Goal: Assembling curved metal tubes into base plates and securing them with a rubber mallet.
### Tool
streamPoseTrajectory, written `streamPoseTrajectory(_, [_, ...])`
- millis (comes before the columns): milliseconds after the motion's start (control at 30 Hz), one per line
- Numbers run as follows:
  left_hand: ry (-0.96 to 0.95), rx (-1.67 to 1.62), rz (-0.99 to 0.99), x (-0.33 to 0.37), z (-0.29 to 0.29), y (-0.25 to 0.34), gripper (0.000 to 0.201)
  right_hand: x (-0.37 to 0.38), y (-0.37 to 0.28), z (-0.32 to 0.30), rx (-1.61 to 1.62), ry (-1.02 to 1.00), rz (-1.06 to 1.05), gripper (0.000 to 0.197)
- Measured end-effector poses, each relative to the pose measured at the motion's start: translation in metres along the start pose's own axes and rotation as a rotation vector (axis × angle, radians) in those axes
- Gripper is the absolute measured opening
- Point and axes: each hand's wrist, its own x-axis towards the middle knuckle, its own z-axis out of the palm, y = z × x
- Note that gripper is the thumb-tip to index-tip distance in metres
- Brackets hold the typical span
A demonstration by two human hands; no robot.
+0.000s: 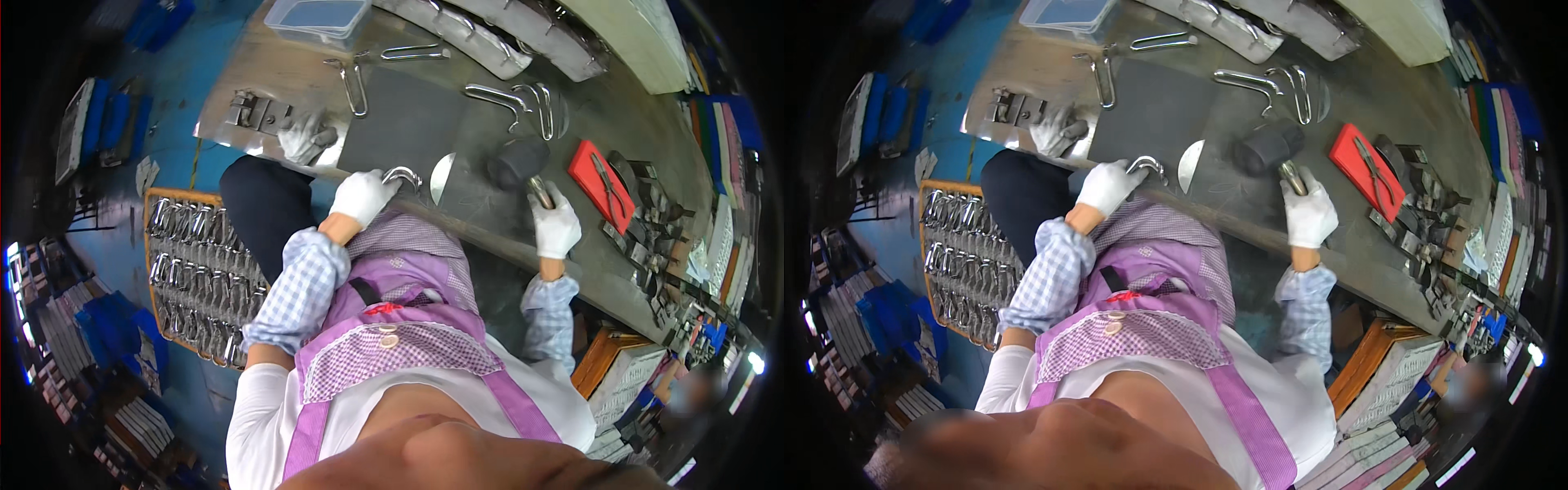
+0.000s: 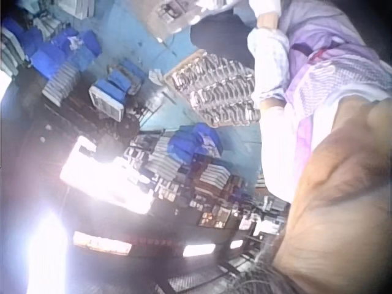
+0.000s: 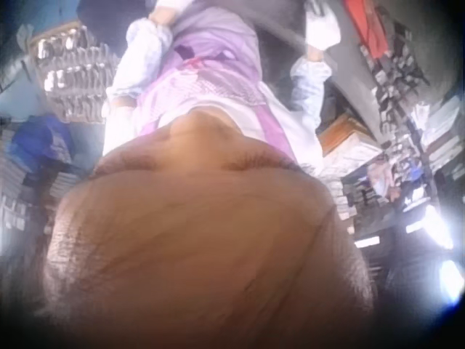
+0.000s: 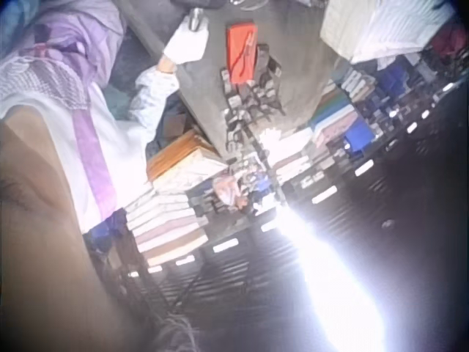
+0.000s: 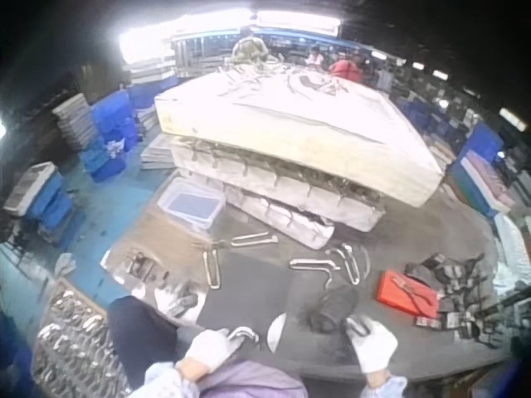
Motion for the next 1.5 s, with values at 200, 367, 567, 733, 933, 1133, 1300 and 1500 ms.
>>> streamPoseTrajectory(200, [-0.082, -0.852, 0.029, -0.033, -0.007, 0.025, 0.026, -0.050, -0.103, 0.071, -0.008, 0.011, -0.325, 0.048])
streamPoseTrajectory(367, [0.136, -1.213, 0.059, -0.043, 0.026, 0.015, 0.038, -0.059, -0.120, 0.089, 0.248, -0.285, -0.119, 0.054])
streamPoseTrajectory(567, [0.295, -1.434, -0.166, -0.053, 0.034, 0.018, 0.029, -0.081, -0.150, 0.012, 0.932, -0.551, -0.143, 0.050])
streamPoseTrajectory(733, [0.435, -1.507, -0.061, -0.053, 0.046, 0.029, 0.025, -0.088, -0.153, 0.019, 0.957, -0.646, -0.114, 0.058])
streamPoseTrajectory(933, [0.496, -1.570, -0.099, -0.056, 0.050, 0.019, 0.025, -0.091, -0.162, 0.011, 1.078, -0.806, -0.048, 0.059])
streamPoseTrajectory(1133, [0.338, -1.540, -0.344, -0.088, -0.015, 0.011, 0.029, -0.074, -0.179, 0.044, 0.666, -0.397, -0.338, 0.053])
streamPoseTrajectory(1300, [0.421, -1.141, -0.192, -0.171, -0.078, -0.064, 0.025, -0.025, -0.144, 0.082, 0.168, 0.062, -0.621, 0.035])
streamPoseTrajectory(1500, [0.975, -0.862, -1.003, -0.319, -0.073, -0.244, 0.058, -0.028, -0.135, 0.116, 0.011, 0.243, -0.753, 0.032])
